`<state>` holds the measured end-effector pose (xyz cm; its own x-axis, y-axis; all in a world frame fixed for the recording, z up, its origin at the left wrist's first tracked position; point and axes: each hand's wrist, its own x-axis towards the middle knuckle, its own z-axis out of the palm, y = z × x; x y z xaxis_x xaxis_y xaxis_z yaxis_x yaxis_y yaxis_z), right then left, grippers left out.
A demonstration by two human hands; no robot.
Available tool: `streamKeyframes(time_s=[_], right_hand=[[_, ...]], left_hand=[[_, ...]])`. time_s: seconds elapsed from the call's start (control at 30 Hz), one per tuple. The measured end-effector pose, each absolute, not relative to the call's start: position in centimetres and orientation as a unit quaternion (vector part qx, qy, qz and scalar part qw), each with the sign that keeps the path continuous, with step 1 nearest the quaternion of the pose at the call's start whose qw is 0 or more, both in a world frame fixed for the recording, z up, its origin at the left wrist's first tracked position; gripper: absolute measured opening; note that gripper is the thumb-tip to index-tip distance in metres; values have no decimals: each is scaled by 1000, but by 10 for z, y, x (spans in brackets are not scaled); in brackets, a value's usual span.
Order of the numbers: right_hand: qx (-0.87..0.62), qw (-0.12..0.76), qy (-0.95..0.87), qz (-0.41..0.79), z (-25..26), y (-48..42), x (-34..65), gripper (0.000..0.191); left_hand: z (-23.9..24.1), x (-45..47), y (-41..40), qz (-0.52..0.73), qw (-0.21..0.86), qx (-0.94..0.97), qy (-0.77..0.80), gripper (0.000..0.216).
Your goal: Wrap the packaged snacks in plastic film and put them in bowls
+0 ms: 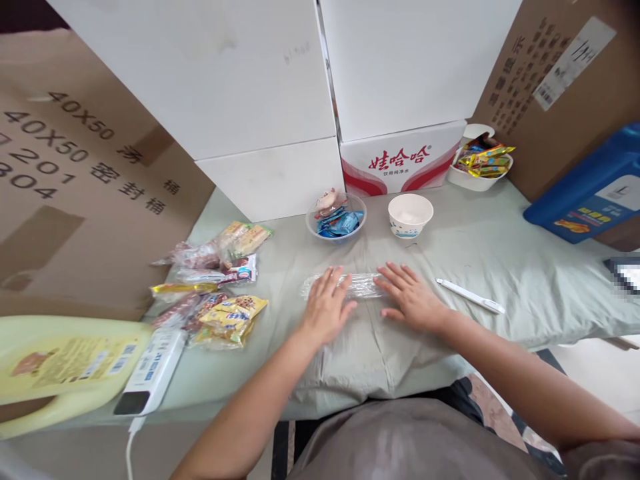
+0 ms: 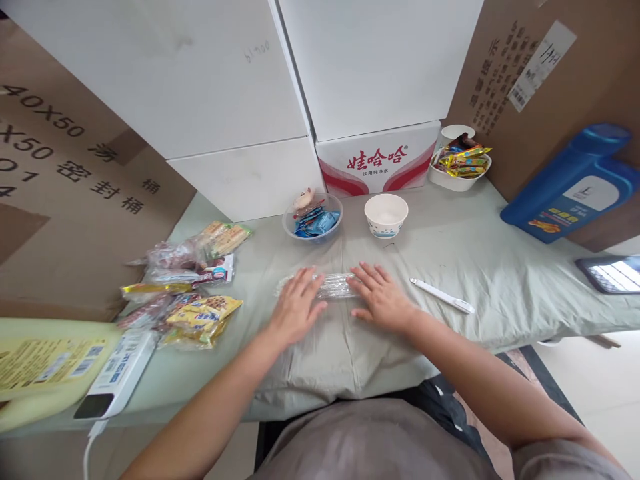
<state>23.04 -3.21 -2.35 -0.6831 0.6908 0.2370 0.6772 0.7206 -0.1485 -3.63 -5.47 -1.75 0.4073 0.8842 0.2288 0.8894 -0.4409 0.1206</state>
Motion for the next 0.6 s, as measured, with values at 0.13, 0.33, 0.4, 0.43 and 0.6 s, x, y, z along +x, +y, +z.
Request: streamKeyframes(time_s=[0.13, 0.33, 0.4, 0.43, 0.6], right_hand=[[-341, 97, -933, 64, -36, -48, 243, 67], [-360, 159, -917, 66, -31, -103, 278, 40], [-352, 166, -918, 79, -29, -120, 278, 36], [-344, 164, -921, 87, -28, -128, 276, 35], [-304, 157, -932, 121, -20, -143, 266, 32]], left_hand=[[-37, -37, -64, -50, -50, -854, -515, 65], [-21, -34, -88, -101, -21, -821, -561, 40], [-16, -16, -99, -121, -51, -839, -528, 32], [-15, -6, -105, -133, -69, -854, -499, 30], [-28, 19, -120, -187, -107, -900, -379, 34]])
